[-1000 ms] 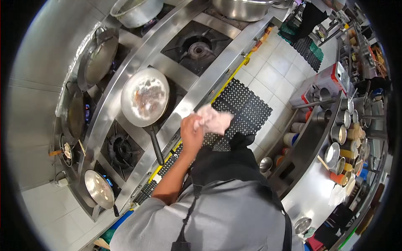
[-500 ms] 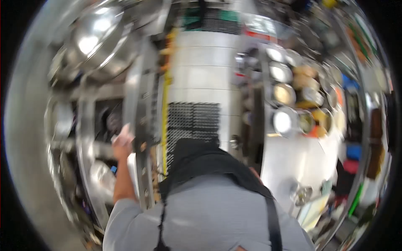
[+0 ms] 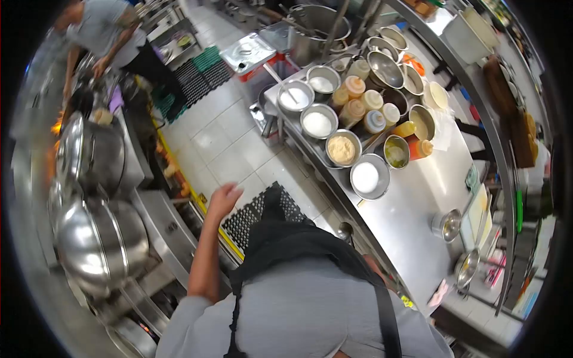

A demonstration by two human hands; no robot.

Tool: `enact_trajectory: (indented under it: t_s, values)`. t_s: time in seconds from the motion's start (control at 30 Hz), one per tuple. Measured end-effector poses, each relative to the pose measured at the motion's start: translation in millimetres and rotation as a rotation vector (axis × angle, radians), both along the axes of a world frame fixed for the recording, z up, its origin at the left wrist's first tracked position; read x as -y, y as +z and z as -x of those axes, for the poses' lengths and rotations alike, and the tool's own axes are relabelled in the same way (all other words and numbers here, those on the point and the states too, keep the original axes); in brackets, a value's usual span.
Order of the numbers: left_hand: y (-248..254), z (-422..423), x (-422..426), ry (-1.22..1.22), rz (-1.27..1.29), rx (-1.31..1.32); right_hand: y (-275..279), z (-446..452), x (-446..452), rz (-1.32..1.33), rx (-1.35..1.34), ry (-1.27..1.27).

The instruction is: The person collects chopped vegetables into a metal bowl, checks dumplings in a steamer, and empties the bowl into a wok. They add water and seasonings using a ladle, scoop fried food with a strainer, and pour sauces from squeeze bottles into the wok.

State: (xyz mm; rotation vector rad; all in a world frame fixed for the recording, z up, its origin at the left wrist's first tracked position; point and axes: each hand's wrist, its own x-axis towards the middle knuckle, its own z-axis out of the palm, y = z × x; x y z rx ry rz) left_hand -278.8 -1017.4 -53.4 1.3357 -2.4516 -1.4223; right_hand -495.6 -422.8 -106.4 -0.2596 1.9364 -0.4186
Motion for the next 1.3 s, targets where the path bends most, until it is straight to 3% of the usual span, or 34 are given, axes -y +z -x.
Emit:
enact_trajectory:
  t_s: [0.07,0.13,0.17,0.23,0.3,0.5,0.6,0.73,0.8,0.93,1.03,1.3]
  values:
    - [3,113,59,-0.021,-0.089,-0.252,23,-17,15,-0.03,-0.071,-0.053]
    - [32,213,100,0.173,-0.382,-0.531,45,-33,34,-0.082,-0.048,-0.239]
    - [66,253,108,0.292,-0.443,-0.571,55,-41,45,-0.106,0.037,-0.465]
    - [69,307,142,0.3,-0.514,-0.621,49,-65,48,-0.091,0.303,-1.162]
    - [86,332,143,0.282,-0.466,-0.58,43,-83,52,-0.018,0.36,-1.354]
    - [90,329,104,-0.008,0.0,-0.684,73,-118,88,0.139,0.36,-1.377]
    - [105,289,54,-0.192,0.485,-0.569,105,-119,116,0.257,0.227,-1.168]
    - [137,251,26,-0.421,0.613,-0.749,138,-110,139,0.262,0.247,-0.934]
    - [153,241,38,-0.346,0.605,-0.716,196,-92,162,0.213,0.265,-0.83]
    - [183,225,44,-0.191,0.395,-0.798,226,-85,154,0.323,0.363,-0.727]
    - [180,222,47,-0.166,0.3,-0.85,282,-85,159,0.327,0.356,-0.736]
    - [163,236,25,-0.329,0.092,-0.832,356,-110,178,0.576,0.492,-1.086]
